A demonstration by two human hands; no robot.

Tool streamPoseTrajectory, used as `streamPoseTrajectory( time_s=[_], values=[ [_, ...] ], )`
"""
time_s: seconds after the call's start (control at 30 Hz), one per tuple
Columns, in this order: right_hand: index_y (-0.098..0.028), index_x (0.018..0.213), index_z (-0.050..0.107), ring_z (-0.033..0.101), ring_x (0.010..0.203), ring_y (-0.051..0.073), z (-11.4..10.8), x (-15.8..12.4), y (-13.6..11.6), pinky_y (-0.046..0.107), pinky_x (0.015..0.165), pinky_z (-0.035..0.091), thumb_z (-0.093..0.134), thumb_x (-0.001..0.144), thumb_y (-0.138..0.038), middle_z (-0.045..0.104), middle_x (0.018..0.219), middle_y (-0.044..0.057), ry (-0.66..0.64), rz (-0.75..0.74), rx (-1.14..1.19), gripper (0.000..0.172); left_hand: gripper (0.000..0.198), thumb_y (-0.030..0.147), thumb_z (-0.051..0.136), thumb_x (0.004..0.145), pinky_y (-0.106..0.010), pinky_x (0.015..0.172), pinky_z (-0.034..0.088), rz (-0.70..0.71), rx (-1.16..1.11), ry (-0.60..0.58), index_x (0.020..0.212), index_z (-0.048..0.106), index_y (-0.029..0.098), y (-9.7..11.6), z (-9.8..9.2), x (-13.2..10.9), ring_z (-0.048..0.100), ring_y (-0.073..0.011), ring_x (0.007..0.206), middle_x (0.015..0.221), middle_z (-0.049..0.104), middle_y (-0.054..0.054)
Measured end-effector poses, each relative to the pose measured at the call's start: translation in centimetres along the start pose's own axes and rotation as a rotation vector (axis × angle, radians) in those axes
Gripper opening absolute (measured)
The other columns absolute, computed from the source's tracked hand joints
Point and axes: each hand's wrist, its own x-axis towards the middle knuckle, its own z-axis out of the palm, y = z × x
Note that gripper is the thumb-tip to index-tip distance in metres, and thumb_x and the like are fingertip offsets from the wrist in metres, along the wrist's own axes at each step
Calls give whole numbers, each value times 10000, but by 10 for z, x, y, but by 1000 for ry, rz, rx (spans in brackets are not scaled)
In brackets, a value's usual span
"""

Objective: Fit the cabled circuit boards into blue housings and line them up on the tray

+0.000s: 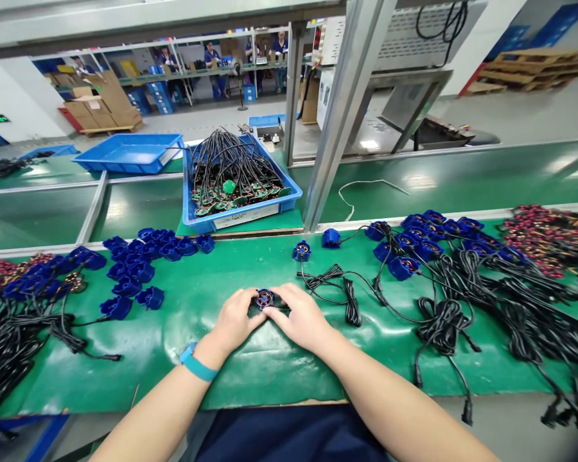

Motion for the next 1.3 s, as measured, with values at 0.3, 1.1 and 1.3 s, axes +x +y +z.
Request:
streamPoseTrajectory(
  time_s=[0.3, 1.1, 1.3],
  values=[
    [-145, 1342, 567, 575, 1058, 305, 1, -1, -12, 460, 889, 536, 677, 894, -492, 601, 1232, 178, -146, -131, -367, 578, 413, 345, 656, 922, -463, 941, 575, 88, 76, -21, 1280, 543, 172, 0, 2, -2, 692, -276, 1079, 1178, 708, -160],
    [-83, 1063, 735, 671, 1004, 268, -140, 107, 107, 335, 900, 443, 549, 915, -315, 735, 1077, 188, -34, 485, -554, 332, 336, 357, 582, 943, -513, 926, 576, -43, 156, 49, 1252, 553, 226, -26, 13, 7, 667, -300, 1096, 1215, 673, -130],
    [-62, 988, 762, 688, 927, 264, -138, 110, 90, 320, 827, 478, 523, 910, -321, 744, 966, 207, -35, 604, -546, 361, 338, 337, 577, 942, -509, 940, 572, -65, 137, 57, 1260, 566, 222, -26, 15, 7, 665, -296, 1104, 1207, 679, -126]
  ],
)
